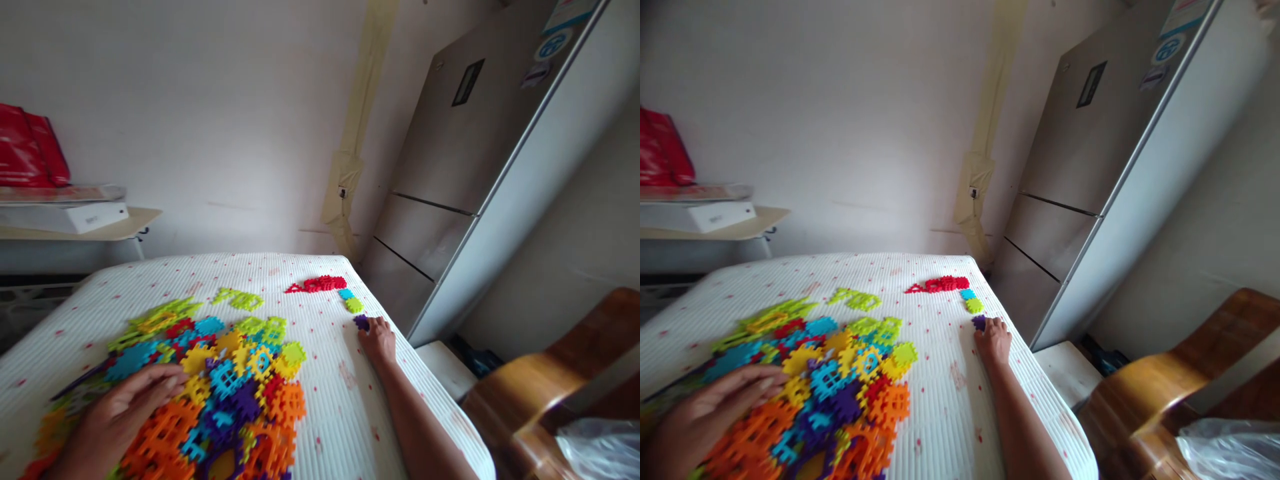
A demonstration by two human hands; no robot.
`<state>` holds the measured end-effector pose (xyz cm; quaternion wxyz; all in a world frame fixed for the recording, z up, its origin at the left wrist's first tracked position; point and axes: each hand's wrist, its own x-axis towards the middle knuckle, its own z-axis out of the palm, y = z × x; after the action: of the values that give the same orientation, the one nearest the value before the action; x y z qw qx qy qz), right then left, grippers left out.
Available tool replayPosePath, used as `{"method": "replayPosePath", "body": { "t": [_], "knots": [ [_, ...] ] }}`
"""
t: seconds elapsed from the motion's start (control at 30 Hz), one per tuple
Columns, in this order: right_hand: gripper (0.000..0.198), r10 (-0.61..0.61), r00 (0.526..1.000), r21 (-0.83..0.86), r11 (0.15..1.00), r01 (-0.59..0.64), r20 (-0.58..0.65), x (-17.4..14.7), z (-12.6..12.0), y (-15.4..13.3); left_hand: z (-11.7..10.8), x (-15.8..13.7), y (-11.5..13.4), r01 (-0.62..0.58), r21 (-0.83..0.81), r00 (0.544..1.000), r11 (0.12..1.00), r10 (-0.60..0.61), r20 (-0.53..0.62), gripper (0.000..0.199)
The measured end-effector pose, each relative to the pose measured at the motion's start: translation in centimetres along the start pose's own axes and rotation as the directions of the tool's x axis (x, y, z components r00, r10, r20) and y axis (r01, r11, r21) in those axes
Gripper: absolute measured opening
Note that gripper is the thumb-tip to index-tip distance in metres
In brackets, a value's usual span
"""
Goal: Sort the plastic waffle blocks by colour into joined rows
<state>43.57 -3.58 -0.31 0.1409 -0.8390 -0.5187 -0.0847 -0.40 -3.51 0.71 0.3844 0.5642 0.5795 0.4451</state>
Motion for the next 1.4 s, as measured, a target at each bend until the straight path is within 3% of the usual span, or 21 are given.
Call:
{"method": "replayPosePath", "body": {
  "t": [0.07, 0.17, 0.27, 0.33, 0.4, 0.47, 0.53, 0.6, 0.67, 0.73, 0.8, 0.87, 0.93, 1.0, 1.07, 1.13, 1.27, 1.4],
  "knots": [
    [0.03, -0.002, 1.0, 0.004, 1.0, 0.002, 0.01, -0.1, 0.1, 0.1, -0.4, -0.4, 1.2, 0.044, -0.016, 0.997, 0.999, -0.043, 0.07, 0.05],
    [0.031, -0.011, 1.0, 0.025, 1.0, 0.011, 0.004, -0.2, 0.1, 0.3, -1.2, -0.9, 2.5, 0.008, -0.032, 0.995, 0.999, -0.005, 0.095, 0.046],
    [0.031, -0.067, 0.991, 0.061, 0.995, 0.075, -0.115, -0.4, 0.0, 0.1, -1.8, -1.2, 2.8, -0.032, -0.072, 0.993, 0.997, 0.04, 0.113, 0.04],
    [0.03, -0.152, 0.968, 0.138, 0.974, 0.182, -0.2, -0.7, -0.1, -0.7, -2.0, -1.2, 2.7, -0.042, -0.102, 0.993, 0.994, 0.053, 0.108, 0.037],
    [0.026, -0.238, 0.944, 0.299, 0.906, 0.301, -0.228, -1.4, 0.0, -2.1, -2.0, -1.2, 2.7, -0.037, -0.135, 0.994, 0.99, 0.05, 0.097, 0.036],
    [0.023, -0.323, 0.928, 0.492, 0.786, 0.373, -0.187, -2.3, 0.0, -3.9, -2.0, -1.2, 2.9, -0.012, -0.201, 0.996, 0.979, 0.03, 0.084, 0.033],
    [0.021, -0.418, 0.899, 0.626, 0.669, 0.401, -0.129, -3.2, -0.1, -5.9, -2.0, -1.2, 3.3, 0.024, -0.362, 0.998, 0.932, 0.002, 0.069, 0.029],
    [0.02, -0.49, 0.866, 0.687, 0.597, 0.414, -0.096, -3.9, -0.2, -7.5, -2.3, -1.3, 3.9, 0.044, -0.569, 0.999, 0.821, -0.026, 0.041, 0.025],
    [0.02, -0.517, 0.853, 0.712, 0.57, 0.41, -0.076, -4.2, -0.5, -8.7, -2.9, -1.3, 4.4, 0.036, -0.71, 0.999, 0.703, -0.048, 0.003, 0.022],
    [0.021, -0.52, 0.853, 0.726, 0.566, 0.39, -0.054, -4.0, -0.6, -9.5, -3.7, -1.2, 4.7, 0.004, -0.754, 0.997, 0.657, -0.059, -0.047, 0.02],
    [0.021, -0.508, 0.86, 0.732, 0.568, 0.376, -0.048, -3.5, -0.6, -10.1, -4.8, -1.1, 4.6, -0.034, -0.724, 0.994, 0.689, -0.053, -0.096, 0.02],
    [0.021, -0.509, 0.859, 0.731, 0.565, 0.382, -0.056, -2.9, -0.5, -11.0, -6.0, -0.8, 4.4, -0.054, -0.604, 0.989, 0.795, -0.042, -0.143, 0.023],
    [0.021, -0.533, 0.844, 0.731, 0.551, 0.403, -0.064, -2.3, -0.5, -12.2, -7.3, -0.4, 3.8, -0.036, -0.389, 0.976, 0.92, -0.051, -0.213, 0.028],
    [0.019, -0.567, 0.821, 0.733, 0.53, 0.426, -0.068, -1.7, -0.5, -14.0, -8.6, 0.1, 3.0, 0.045, -0.118, 0.943, 0.992, -0.082, -0.322, 0.029],
    [0.02, -0.605, 0.793, 0.726, 0.511, 0.46, -0.077, -1.3, -0.4, -16.3, -9.7, 0.6, 1.8, 0.168, 0.131, 0.901, 0.977, -0.099, -0.422, 0.029],
    [0.023, -0.656, 0.75, 0.703, 0.495, 0.511, -0.084, -0.9, -0.1, -18.8, -10.4, 0.9, 0.4, 0.242, 0.267, 0.885, 0.933, -0.1, -0.454, 0.03],
    [0.029, -0.749, 0.662, 0.631, 0.497, 0.596, -0.035, -0.5, 1.0, -23.1, -10.5, 1.3, -1.8, 0.184, 0.171, 0.906, 0.968, -0.099, -0.41, 0.034],
    [0.026, -0.786, 0.606, 0.575, 0.553, 0.603, 0.121, -0.7, 1.4, -24.8, -10.0, 1.4, -2.1, 0.141, 0.045, 0.93, 0.989, -0.117, -0.349, 0.039]
  ]
}}
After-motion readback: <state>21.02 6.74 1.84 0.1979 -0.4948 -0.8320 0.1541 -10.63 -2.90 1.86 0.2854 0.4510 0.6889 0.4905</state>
